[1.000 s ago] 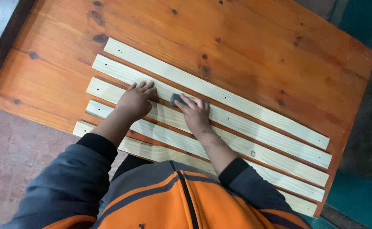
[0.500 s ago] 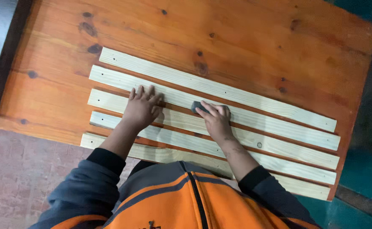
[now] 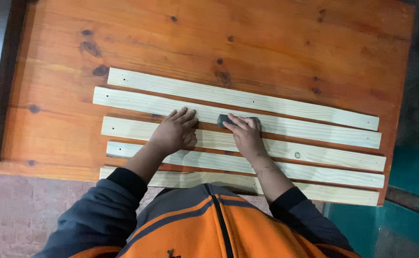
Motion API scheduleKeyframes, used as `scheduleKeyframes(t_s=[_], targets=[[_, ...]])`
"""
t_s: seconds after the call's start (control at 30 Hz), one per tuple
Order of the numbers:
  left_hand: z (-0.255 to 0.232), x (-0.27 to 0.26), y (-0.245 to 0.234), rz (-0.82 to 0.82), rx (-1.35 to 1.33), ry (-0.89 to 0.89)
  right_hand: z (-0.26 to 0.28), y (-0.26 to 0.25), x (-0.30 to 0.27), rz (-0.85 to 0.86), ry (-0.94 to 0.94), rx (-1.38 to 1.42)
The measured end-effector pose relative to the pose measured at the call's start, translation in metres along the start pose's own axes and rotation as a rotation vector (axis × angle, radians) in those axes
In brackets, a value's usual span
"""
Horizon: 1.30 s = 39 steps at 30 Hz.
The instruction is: The person sands several light-colored wooden planks laid on a wooden workbench using a sanding block. They move the block back and forth along the length of each plank, working systematically across the set.
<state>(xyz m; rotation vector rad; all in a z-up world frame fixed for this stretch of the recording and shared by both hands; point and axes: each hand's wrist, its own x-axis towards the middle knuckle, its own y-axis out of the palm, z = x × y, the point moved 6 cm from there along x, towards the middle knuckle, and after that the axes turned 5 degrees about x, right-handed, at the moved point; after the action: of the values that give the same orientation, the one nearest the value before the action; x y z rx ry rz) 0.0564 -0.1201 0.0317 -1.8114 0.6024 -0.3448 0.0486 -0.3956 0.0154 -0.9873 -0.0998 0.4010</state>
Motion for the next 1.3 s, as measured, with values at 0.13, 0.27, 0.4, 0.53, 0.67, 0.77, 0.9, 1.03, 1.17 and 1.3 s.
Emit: scheduleKeyframes(t_s=[0.13, 0.27, 0.4, 0.53, 0.67, 0.77, 0.9, 1.03, 1.17, 1.3], targets=[[0.008, -0.001, 0.004, -0.013, -0.021, 0.032, 0.008, 0.000, 0.004, -0.017, 0.023, -0.050], [0.013, -0.002, 0.019, 0.058, -0.027, 0.040, 0.038, 0.031, 0.030, -0.059, -0.002, -0.065], [0.014, 0.000, 0.016, 0.097, -0.017, 0.039, 0.057, 0.048, 0.056, -0.190, -0.074, -0.226], [0.012, -0.003, 0.021, 0.117, 0.019, 0.070, 0.028, 0.038, 0.034, -0.173, -0.097, -0.323], [0.014, 0.002, 0.015, 0.067, -0.030, 0.066, 0.017, 0.028, 0.025, -0.196, -0.003, -0.137], [0.014, 0.003, 0.014, 0.050, -0.070, 0.047, 0.045, 0.032, 0.045, -0.195, -0.035, -0.167], [0.020, -0.004, 0.031, -0.028, -0.101, 0.044, 0.049, 0.050, 0.068, -0.177, -0.109, -0.229], [0.013, -0.005, 0.024, -0.090, -0.106, 0.072, 0.024, 0.024, 0.031, -0.171, -0.002, -0.020], [0.017, -0.003, 0.027, -0.122, -0.095, 0.036, 0.014, 0.018, 0.015, -0.250, 0.016, -0.069], [0.017, -0.004, 0.031, -0.081, -0.090, 0.038, 0.062, 0.030, 0.043, -0.271, -0.113, -0.015]])
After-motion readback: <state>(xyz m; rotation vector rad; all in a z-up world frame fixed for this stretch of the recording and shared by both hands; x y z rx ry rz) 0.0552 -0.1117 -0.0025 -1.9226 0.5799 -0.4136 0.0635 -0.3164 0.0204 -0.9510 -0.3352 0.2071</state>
